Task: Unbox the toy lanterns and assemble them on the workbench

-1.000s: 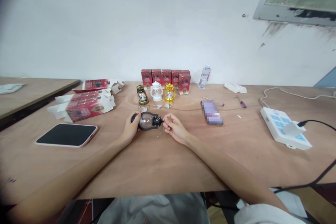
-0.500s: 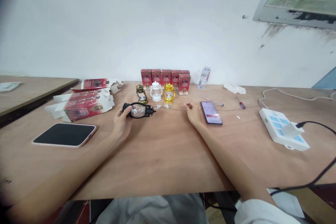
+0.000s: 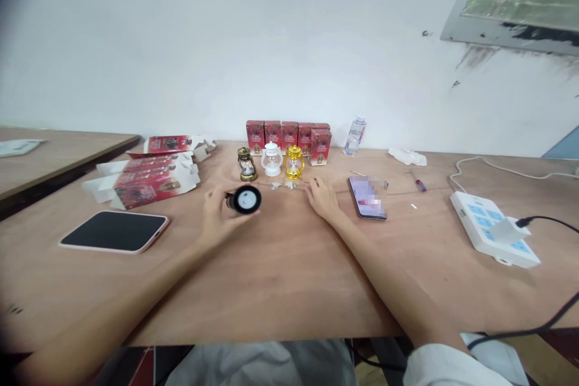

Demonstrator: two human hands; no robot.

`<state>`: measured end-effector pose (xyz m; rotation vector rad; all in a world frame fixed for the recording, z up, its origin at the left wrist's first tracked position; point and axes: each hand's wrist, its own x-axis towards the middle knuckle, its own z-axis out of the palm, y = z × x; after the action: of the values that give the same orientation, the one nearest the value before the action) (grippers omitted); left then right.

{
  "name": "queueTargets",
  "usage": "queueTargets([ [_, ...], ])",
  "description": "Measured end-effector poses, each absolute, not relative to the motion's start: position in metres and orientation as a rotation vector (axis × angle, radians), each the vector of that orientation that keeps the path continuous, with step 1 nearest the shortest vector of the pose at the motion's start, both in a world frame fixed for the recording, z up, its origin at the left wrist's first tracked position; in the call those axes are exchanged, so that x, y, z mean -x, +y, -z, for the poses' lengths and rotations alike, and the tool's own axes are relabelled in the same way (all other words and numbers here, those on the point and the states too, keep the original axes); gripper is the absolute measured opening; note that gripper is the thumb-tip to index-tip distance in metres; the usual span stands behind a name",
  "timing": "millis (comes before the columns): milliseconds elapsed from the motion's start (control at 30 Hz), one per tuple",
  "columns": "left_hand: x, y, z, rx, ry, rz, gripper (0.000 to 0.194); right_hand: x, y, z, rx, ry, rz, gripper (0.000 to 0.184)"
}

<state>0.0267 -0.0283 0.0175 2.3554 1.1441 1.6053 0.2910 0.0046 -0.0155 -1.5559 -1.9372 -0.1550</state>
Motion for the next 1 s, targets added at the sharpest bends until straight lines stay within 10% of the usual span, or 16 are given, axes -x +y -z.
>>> queueTargets([
  [333, -0.029, -0.036, -0.007, -3.019, 1.045, -1.39, 0.031, -0.206, -0.057, 0.013, 0.851, -1.775, -0.16, 0.009],
  [1000, -0.02, -0.025, -0.002, -2.969, 1.357, -1.405, 0.042, -0.276, 0.011, 0.017, 1.687, -1.599, -0.013, 0.021],
])
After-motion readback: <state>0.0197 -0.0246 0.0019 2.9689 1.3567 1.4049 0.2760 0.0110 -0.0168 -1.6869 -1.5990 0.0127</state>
